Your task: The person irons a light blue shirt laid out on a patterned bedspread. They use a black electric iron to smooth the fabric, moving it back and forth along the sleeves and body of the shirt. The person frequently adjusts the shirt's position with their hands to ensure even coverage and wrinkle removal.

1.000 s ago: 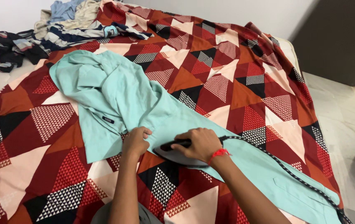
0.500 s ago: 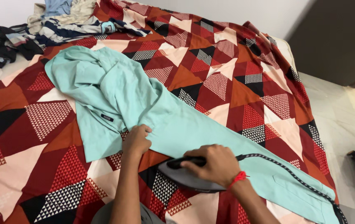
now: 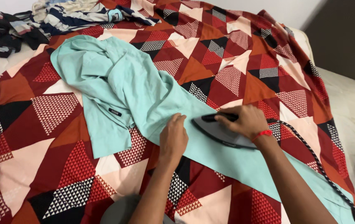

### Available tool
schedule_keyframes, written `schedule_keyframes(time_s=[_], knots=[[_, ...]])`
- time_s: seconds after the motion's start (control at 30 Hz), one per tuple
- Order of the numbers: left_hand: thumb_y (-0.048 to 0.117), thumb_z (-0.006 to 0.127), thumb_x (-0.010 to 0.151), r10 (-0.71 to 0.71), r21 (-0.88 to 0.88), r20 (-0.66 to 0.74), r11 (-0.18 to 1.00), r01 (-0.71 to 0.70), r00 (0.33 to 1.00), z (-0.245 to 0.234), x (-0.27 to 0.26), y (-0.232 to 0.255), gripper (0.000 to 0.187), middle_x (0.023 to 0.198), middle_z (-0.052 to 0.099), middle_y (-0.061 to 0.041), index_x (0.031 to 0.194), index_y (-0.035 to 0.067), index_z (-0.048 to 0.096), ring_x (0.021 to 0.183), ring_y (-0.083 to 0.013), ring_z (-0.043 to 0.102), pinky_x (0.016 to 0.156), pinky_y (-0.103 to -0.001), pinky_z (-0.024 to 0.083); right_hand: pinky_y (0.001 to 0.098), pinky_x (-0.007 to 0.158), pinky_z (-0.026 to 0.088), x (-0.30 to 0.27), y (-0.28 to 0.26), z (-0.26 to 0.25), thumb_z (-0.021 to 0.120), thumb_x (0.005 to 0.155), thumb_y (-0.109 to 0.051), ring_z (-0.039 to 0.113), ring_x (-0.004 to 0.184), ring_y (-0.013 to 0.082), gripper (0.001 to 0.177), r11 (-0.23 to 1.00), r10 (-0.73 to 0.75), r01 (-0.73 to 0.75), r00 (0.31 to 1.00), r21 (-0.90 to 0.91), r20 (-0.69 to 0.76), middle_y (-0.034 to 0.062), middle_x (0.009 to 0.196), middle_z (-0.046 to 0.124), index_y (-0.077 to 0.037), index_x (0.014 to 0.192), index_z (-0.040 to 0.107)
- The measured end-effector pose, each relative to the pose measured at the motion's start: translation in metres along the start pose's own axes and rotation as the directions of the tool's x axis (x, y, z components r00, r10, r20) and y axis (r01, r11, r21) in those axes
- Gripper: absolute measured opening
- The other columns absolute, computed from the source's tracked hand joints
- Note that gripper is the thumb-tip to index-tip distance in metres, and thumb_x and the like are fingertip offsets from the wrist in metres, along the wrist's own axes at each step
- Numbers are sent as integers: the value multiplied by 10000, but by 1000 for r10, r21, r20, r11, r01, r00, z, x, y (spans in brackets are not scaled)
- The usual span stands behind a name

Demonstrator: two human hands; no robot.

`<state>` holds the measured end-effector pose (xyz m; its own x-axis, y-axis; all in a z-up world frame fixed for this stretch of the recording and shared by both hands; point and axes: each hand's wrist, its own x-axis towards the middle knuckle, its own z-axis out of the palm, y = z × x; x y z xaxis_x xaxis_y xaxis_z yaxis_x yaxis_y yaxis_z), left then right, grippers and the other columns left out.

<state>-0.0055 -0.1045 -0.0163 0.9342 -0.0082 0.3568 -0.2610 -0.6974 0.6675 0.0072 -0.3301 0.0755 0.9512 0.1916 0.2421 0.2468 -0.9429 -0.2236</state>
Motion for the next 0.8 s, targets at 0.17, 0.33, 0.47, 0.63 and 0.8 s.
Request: schedule_keyframes(time_s=[0.17,0.33,0.47,0.63,0.8], knots=[[63,486,988,137,147,131,977,-156,982,29,4,-29,462,1565,448,-162,1445,-6,518,1483,-299,353,1214,-474,266,397,625,580,1,7,17,706,798,-638,749,693,258,446,996,69,-61,991,-71,113,47,769,781,-288,1046,829],[179,439,1047,151,225,199,955,-194,968,40,2,-41,494,1623,372,-126,1521,41,422,1524,-273,279,1225,-491,196,401,609,573,-7,12,13,715,773,-619,743,698,273,435,999,-49,47,995,23,86,39,800,788,-262,987,843],[240,459,1034,173,254,212,941,-225,962,44,1,-47,542,1631,355,-120,1541,58,397,1528,-269,267,1222,-489,192,409,600,565,-24,10,7,710,775,-613,733,681,275,416,999,-50,47,990,27,130,59,768,778,-279,982,844],[275,452,1040,192,272,211,930,-246,958,49,1,-56,554,1645,337,-102,1556,83,381,1533,-265,252,1224,-489,180,416,573,553,-47,6,-2,712,783,-593,718,646,289,392,994,-99,91,986,60,135,59,777,778,-273,969,842],[297,436,1045,193,297,219,920,-254,956,54,3,-63,558,1653,324,-88,1564,102,373,1541,-254,237,1232,-485,161,401,565,552,-72,5,-10,726,784,-577,717,640,278,382,993,-98,87,985,84,142,54,786,778,-263,969,838]])
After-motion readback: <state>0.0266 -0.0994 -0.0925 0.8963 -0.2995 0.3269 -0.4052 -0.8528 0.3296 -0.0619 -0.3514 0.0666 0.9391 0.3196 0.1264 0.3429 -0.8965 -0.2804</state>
